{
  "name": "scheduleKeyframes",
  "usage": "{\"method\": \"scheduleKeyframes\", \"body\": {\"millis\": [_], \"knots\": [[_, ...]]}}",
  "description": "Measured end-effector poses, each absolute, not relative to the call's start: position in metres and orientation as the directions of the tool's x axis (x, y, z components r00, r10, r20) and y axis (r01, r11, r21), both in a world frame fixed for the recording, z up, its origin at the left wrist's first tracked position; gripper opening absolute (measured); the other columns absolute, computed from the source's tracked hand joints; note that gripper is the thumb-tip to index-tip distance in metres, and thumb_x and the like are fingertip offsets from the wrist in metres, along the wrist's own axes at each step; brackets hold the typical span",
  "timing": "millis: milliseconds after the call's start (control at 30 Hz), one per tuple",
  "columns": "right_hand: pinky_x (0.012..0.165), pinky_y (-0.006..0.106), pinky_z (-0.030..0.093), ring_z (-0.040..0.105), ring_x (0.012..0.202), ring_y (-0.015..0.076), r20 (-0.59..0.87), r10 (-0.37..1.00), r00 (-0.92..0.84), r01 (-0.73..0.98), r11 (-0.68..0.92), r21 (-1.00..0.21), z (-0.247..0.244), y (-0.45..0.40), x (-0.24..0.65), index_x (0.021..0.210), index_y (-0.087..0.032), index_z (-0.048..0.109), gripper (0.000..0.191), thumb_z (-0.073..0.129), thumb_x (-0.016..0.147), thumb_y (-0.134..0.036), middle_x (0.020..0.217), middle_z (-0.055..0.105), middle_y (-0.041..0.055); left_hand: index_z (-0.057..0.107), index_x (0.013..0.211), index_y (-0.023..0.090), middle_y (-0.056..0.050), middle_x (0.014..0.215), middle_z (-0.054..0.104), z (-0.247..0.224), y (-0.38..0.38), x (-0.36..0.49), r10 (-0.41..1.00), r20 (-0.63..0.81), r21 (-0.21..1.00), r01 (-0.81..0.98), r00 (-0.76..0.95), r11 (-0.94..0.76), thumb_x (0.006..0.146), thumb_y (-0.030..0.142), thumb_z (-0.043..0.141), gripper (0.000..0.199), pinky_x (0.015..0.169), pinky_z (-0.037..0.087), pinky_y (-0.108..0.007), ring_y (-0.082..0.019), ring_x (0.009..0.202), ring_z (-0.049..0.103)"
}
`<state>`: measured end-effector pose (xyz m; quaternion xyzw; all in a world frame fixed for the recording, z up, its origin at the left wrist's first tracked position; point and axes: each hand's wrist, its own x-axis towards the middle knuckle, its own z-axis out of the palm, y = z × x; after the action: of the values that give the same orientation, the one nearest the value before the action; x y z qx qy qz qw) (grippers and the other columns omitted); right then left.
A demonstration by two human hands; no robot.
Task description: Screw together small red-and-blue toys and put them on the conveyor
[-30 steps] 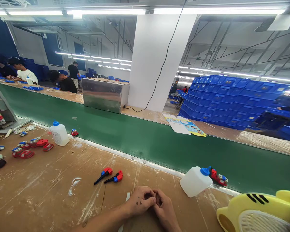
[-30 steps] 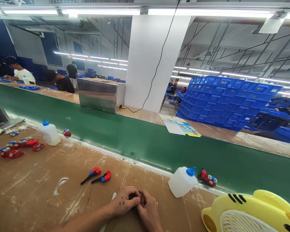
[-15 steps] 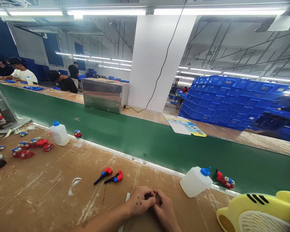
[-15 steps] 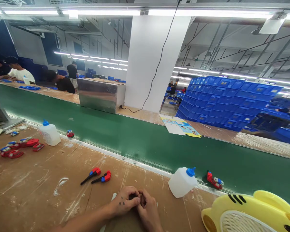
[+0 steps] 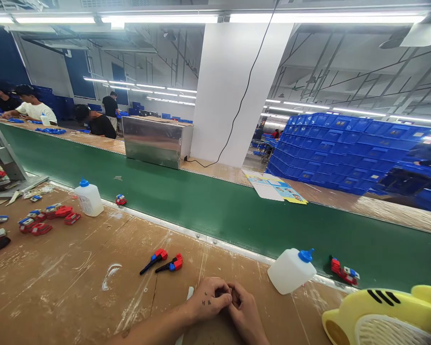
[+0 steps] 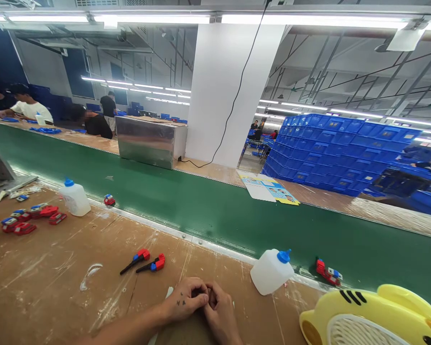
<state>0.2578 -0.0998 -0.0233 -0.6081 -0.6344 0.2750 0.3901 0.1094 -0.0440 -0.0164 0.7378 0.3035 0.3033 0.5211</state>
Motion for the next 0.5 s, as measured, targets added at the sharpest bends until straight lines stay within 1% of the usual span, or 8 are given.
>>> {"method": "scheduleKeyframes", "body": {"millis": [167,367,500], "knots": [[0.056,0.025,0.041,0.051,0.061,0.0176,0.149,0.988,0.050,0.577,0.093,-0.811,-0.0216,-0.1002,0.2572,0.092,-0.016,0.072,0.034,0.052,0.083,-0.042,0.067,0.062,0.0025,0.069,0.076,0.016,-0.001,0.077,0.067,-0.0186,-0.0433,0.1095,0.767,0.125,0.947,0.155,0.630,-0.281,0.073,0.021,0.057,0.014,0.070,0.039,-0.024,-0.015,0.074,0.056],[0.056,0.025,0.040,0.051,0.061,0.0175,0.148,0.988,0.041,0.576,0.097,-0.812,-0.0216,-0.1000,0.2575,0.093,-0.016,0.071,0.034,0.052,0.083,-0.042,0.067,0.061,0.0022,0.070,0.075,0.016,-0.001,0.075,0.066,-0.0175,-0.0434,0.1094,0.767,0.145,0.952,0.122,0.625,-0.279,0.072,0.022,0.057,0.014,0.066,0.037,-0.024,-0.015,0.072,0.054],[0.055,0.025,0.039,0.050,0.060,0.0172,0.156,0.987,0.037,0.562,0.108,-0.820,-0.0233,-0.0998,0.2579,0.093,-0.016,0.071,0.033,0.053,0.084,-0.042,0.067,0.061,0.0019,0.070,0.075,0.016,-0.001,0.076,0.067,-0.0162,-0.0440,0.1090,0.766,0.145,0.952,0.122,0.627,-0.280,0.073,0.021,0.057,0.014,0.068,0.038,-0.024,-0.015,0.073,0.056]]}}
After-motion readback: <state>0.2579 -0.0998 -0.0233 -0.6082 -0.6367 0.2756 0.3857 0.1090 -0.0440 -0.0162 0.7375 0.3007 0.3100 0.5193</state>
